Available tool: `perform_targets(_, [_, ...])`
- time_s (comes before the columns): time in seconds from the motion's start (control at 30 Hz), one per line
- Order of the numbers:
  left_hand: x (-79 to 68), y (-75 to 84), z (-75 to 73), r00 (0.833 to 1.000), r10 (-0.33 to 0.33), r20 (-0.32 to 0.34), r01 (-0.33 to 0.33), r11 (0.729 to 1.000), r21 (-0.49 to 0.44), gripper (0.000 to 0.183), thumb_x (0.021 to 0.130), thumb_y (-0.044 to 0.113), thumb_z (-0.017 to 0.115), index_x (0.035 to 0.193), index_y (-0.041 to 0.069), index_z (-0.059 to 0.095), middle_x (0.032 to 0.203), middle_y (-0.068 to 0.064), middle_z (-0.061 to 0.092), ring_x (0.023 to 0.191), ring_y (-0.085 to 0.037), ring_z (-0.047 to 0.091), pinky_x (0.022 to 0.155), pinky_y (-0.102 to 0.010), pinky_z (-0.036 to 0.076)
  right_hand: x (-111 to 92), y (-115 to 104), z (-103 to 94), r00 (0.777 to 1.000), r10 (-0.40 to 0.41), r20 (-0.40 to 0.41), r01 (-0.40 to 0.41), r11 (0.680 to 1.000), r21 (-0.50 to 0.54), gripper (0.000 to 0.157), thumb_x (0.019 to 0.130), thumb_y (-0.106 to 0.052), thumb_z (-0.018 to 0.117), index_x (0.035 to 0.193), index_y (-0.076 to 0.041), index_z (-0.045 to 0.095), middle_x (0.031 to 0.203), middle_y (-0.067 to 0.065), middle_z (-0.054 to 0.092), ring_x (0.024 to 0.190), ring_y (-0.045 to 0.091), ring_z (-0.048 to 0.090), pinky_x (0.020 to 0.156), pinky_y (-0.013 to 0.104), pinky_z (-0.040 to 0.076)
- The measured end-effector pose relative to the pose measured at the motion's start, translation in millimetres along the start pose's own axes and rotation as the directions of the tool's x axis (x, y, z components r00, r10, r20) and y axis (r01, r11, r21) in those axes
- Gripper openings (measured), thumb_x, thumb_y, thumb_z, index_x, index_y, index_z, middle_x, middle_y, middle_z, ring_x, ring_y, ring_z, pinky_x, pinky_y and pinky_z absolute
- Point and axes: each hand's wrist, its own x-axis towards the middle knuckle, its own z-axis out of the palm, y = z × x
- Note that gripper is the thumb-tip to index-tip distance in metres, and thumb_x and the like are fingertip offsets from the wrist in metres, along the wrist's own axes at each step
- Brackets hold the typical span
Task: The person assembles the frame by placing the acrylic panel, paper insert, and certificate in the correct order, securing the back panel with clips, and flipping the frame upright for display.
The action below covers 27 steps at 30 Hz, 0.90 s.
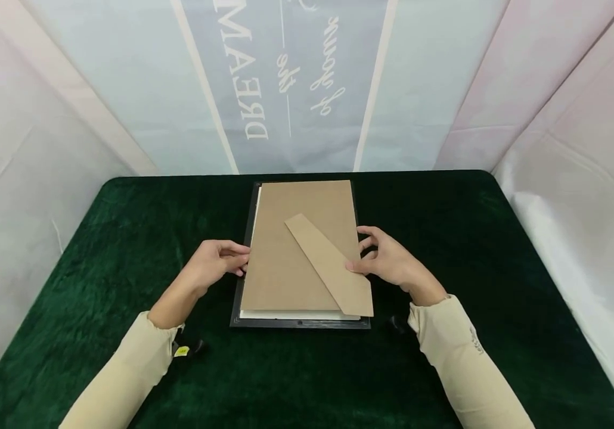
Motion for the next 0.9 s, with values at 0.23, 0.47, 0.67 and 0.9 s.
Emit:
perform_targets(0.23, [0.6,-2.3,-3.5,1.0,-0.01,0.002,0.01,1.0,0.01,0.023,0.101,0.011,0.057,0.108,-0.003,0.073,0.096,-0.016,0.072,0.071,-0.013,0.069,0.073,-0.026,0.06,4,3,5.0,0.999,0.03,-0.016,-0.03,0.999,-0.032,0.098,0.085,-0.029,0.08,0.158,-0.01,0.018,0.127,0.02,0.052,0.092,0.019,0.07,0.086,0.034,0.055])
perform_targets(0.47, [1.4,-2.2,-8.4,0.999,-0.005,0.047,0.004,1.0,0.019,0.026,0.103,0.013,0.054,0.11,-0.005,0.072,0.098,-0.019,0.072,0.075,-0.014,0.072,0.074,-0.027,0.061,3,2,5.6,0.999,0.041,-0.014,-0.041,0.998,-0.036,0.099,0.084,-0.025,0.081,0.157,-0.009,0.017,0.125,0.02,0.053,0.09,0.019,0.072,0.084,0.033,0.056])
perform_targets(0.67, [0.6,-1.9,-10.1,0.998,-0.018,0.055,0.018,1.0,0.006,0.027,0.103,0.013,0.053,0.11,-0.006,0.071,0.098,-0.02,0.071,0.077,-0.016,0.074,0.072,-0.028,0.061,2,0,7.0,0.999,0.053,-0.009,-0.053,0.999,-0.008,0.099,0.084,-0.023,0.082,0.157,-0.008,0.017,0.126,0.022,0.052,0.089,0.019,0.073,0.083,0.035,0.058])
perform_targets(0.9, [0.8,-0.7,-15.3,0.999,-0.017,0.051,0.017,1.0,-0.014,0.028,0.104,0.014,0.052,0.112,-0.006,0.069,0.101,-0.02,0.071,0.076,-0.015,0.074,0.072,-0.028,0.061,1,0,7.0,0.998,0.056,-0.006,-0.056,0.998,0.006,0.097,0.083,-0.022,0.082,0.156,-0.007,0.019,0.124,0.021,0.053,0.089,0.019,0.074,0.082,0.034,0.059])
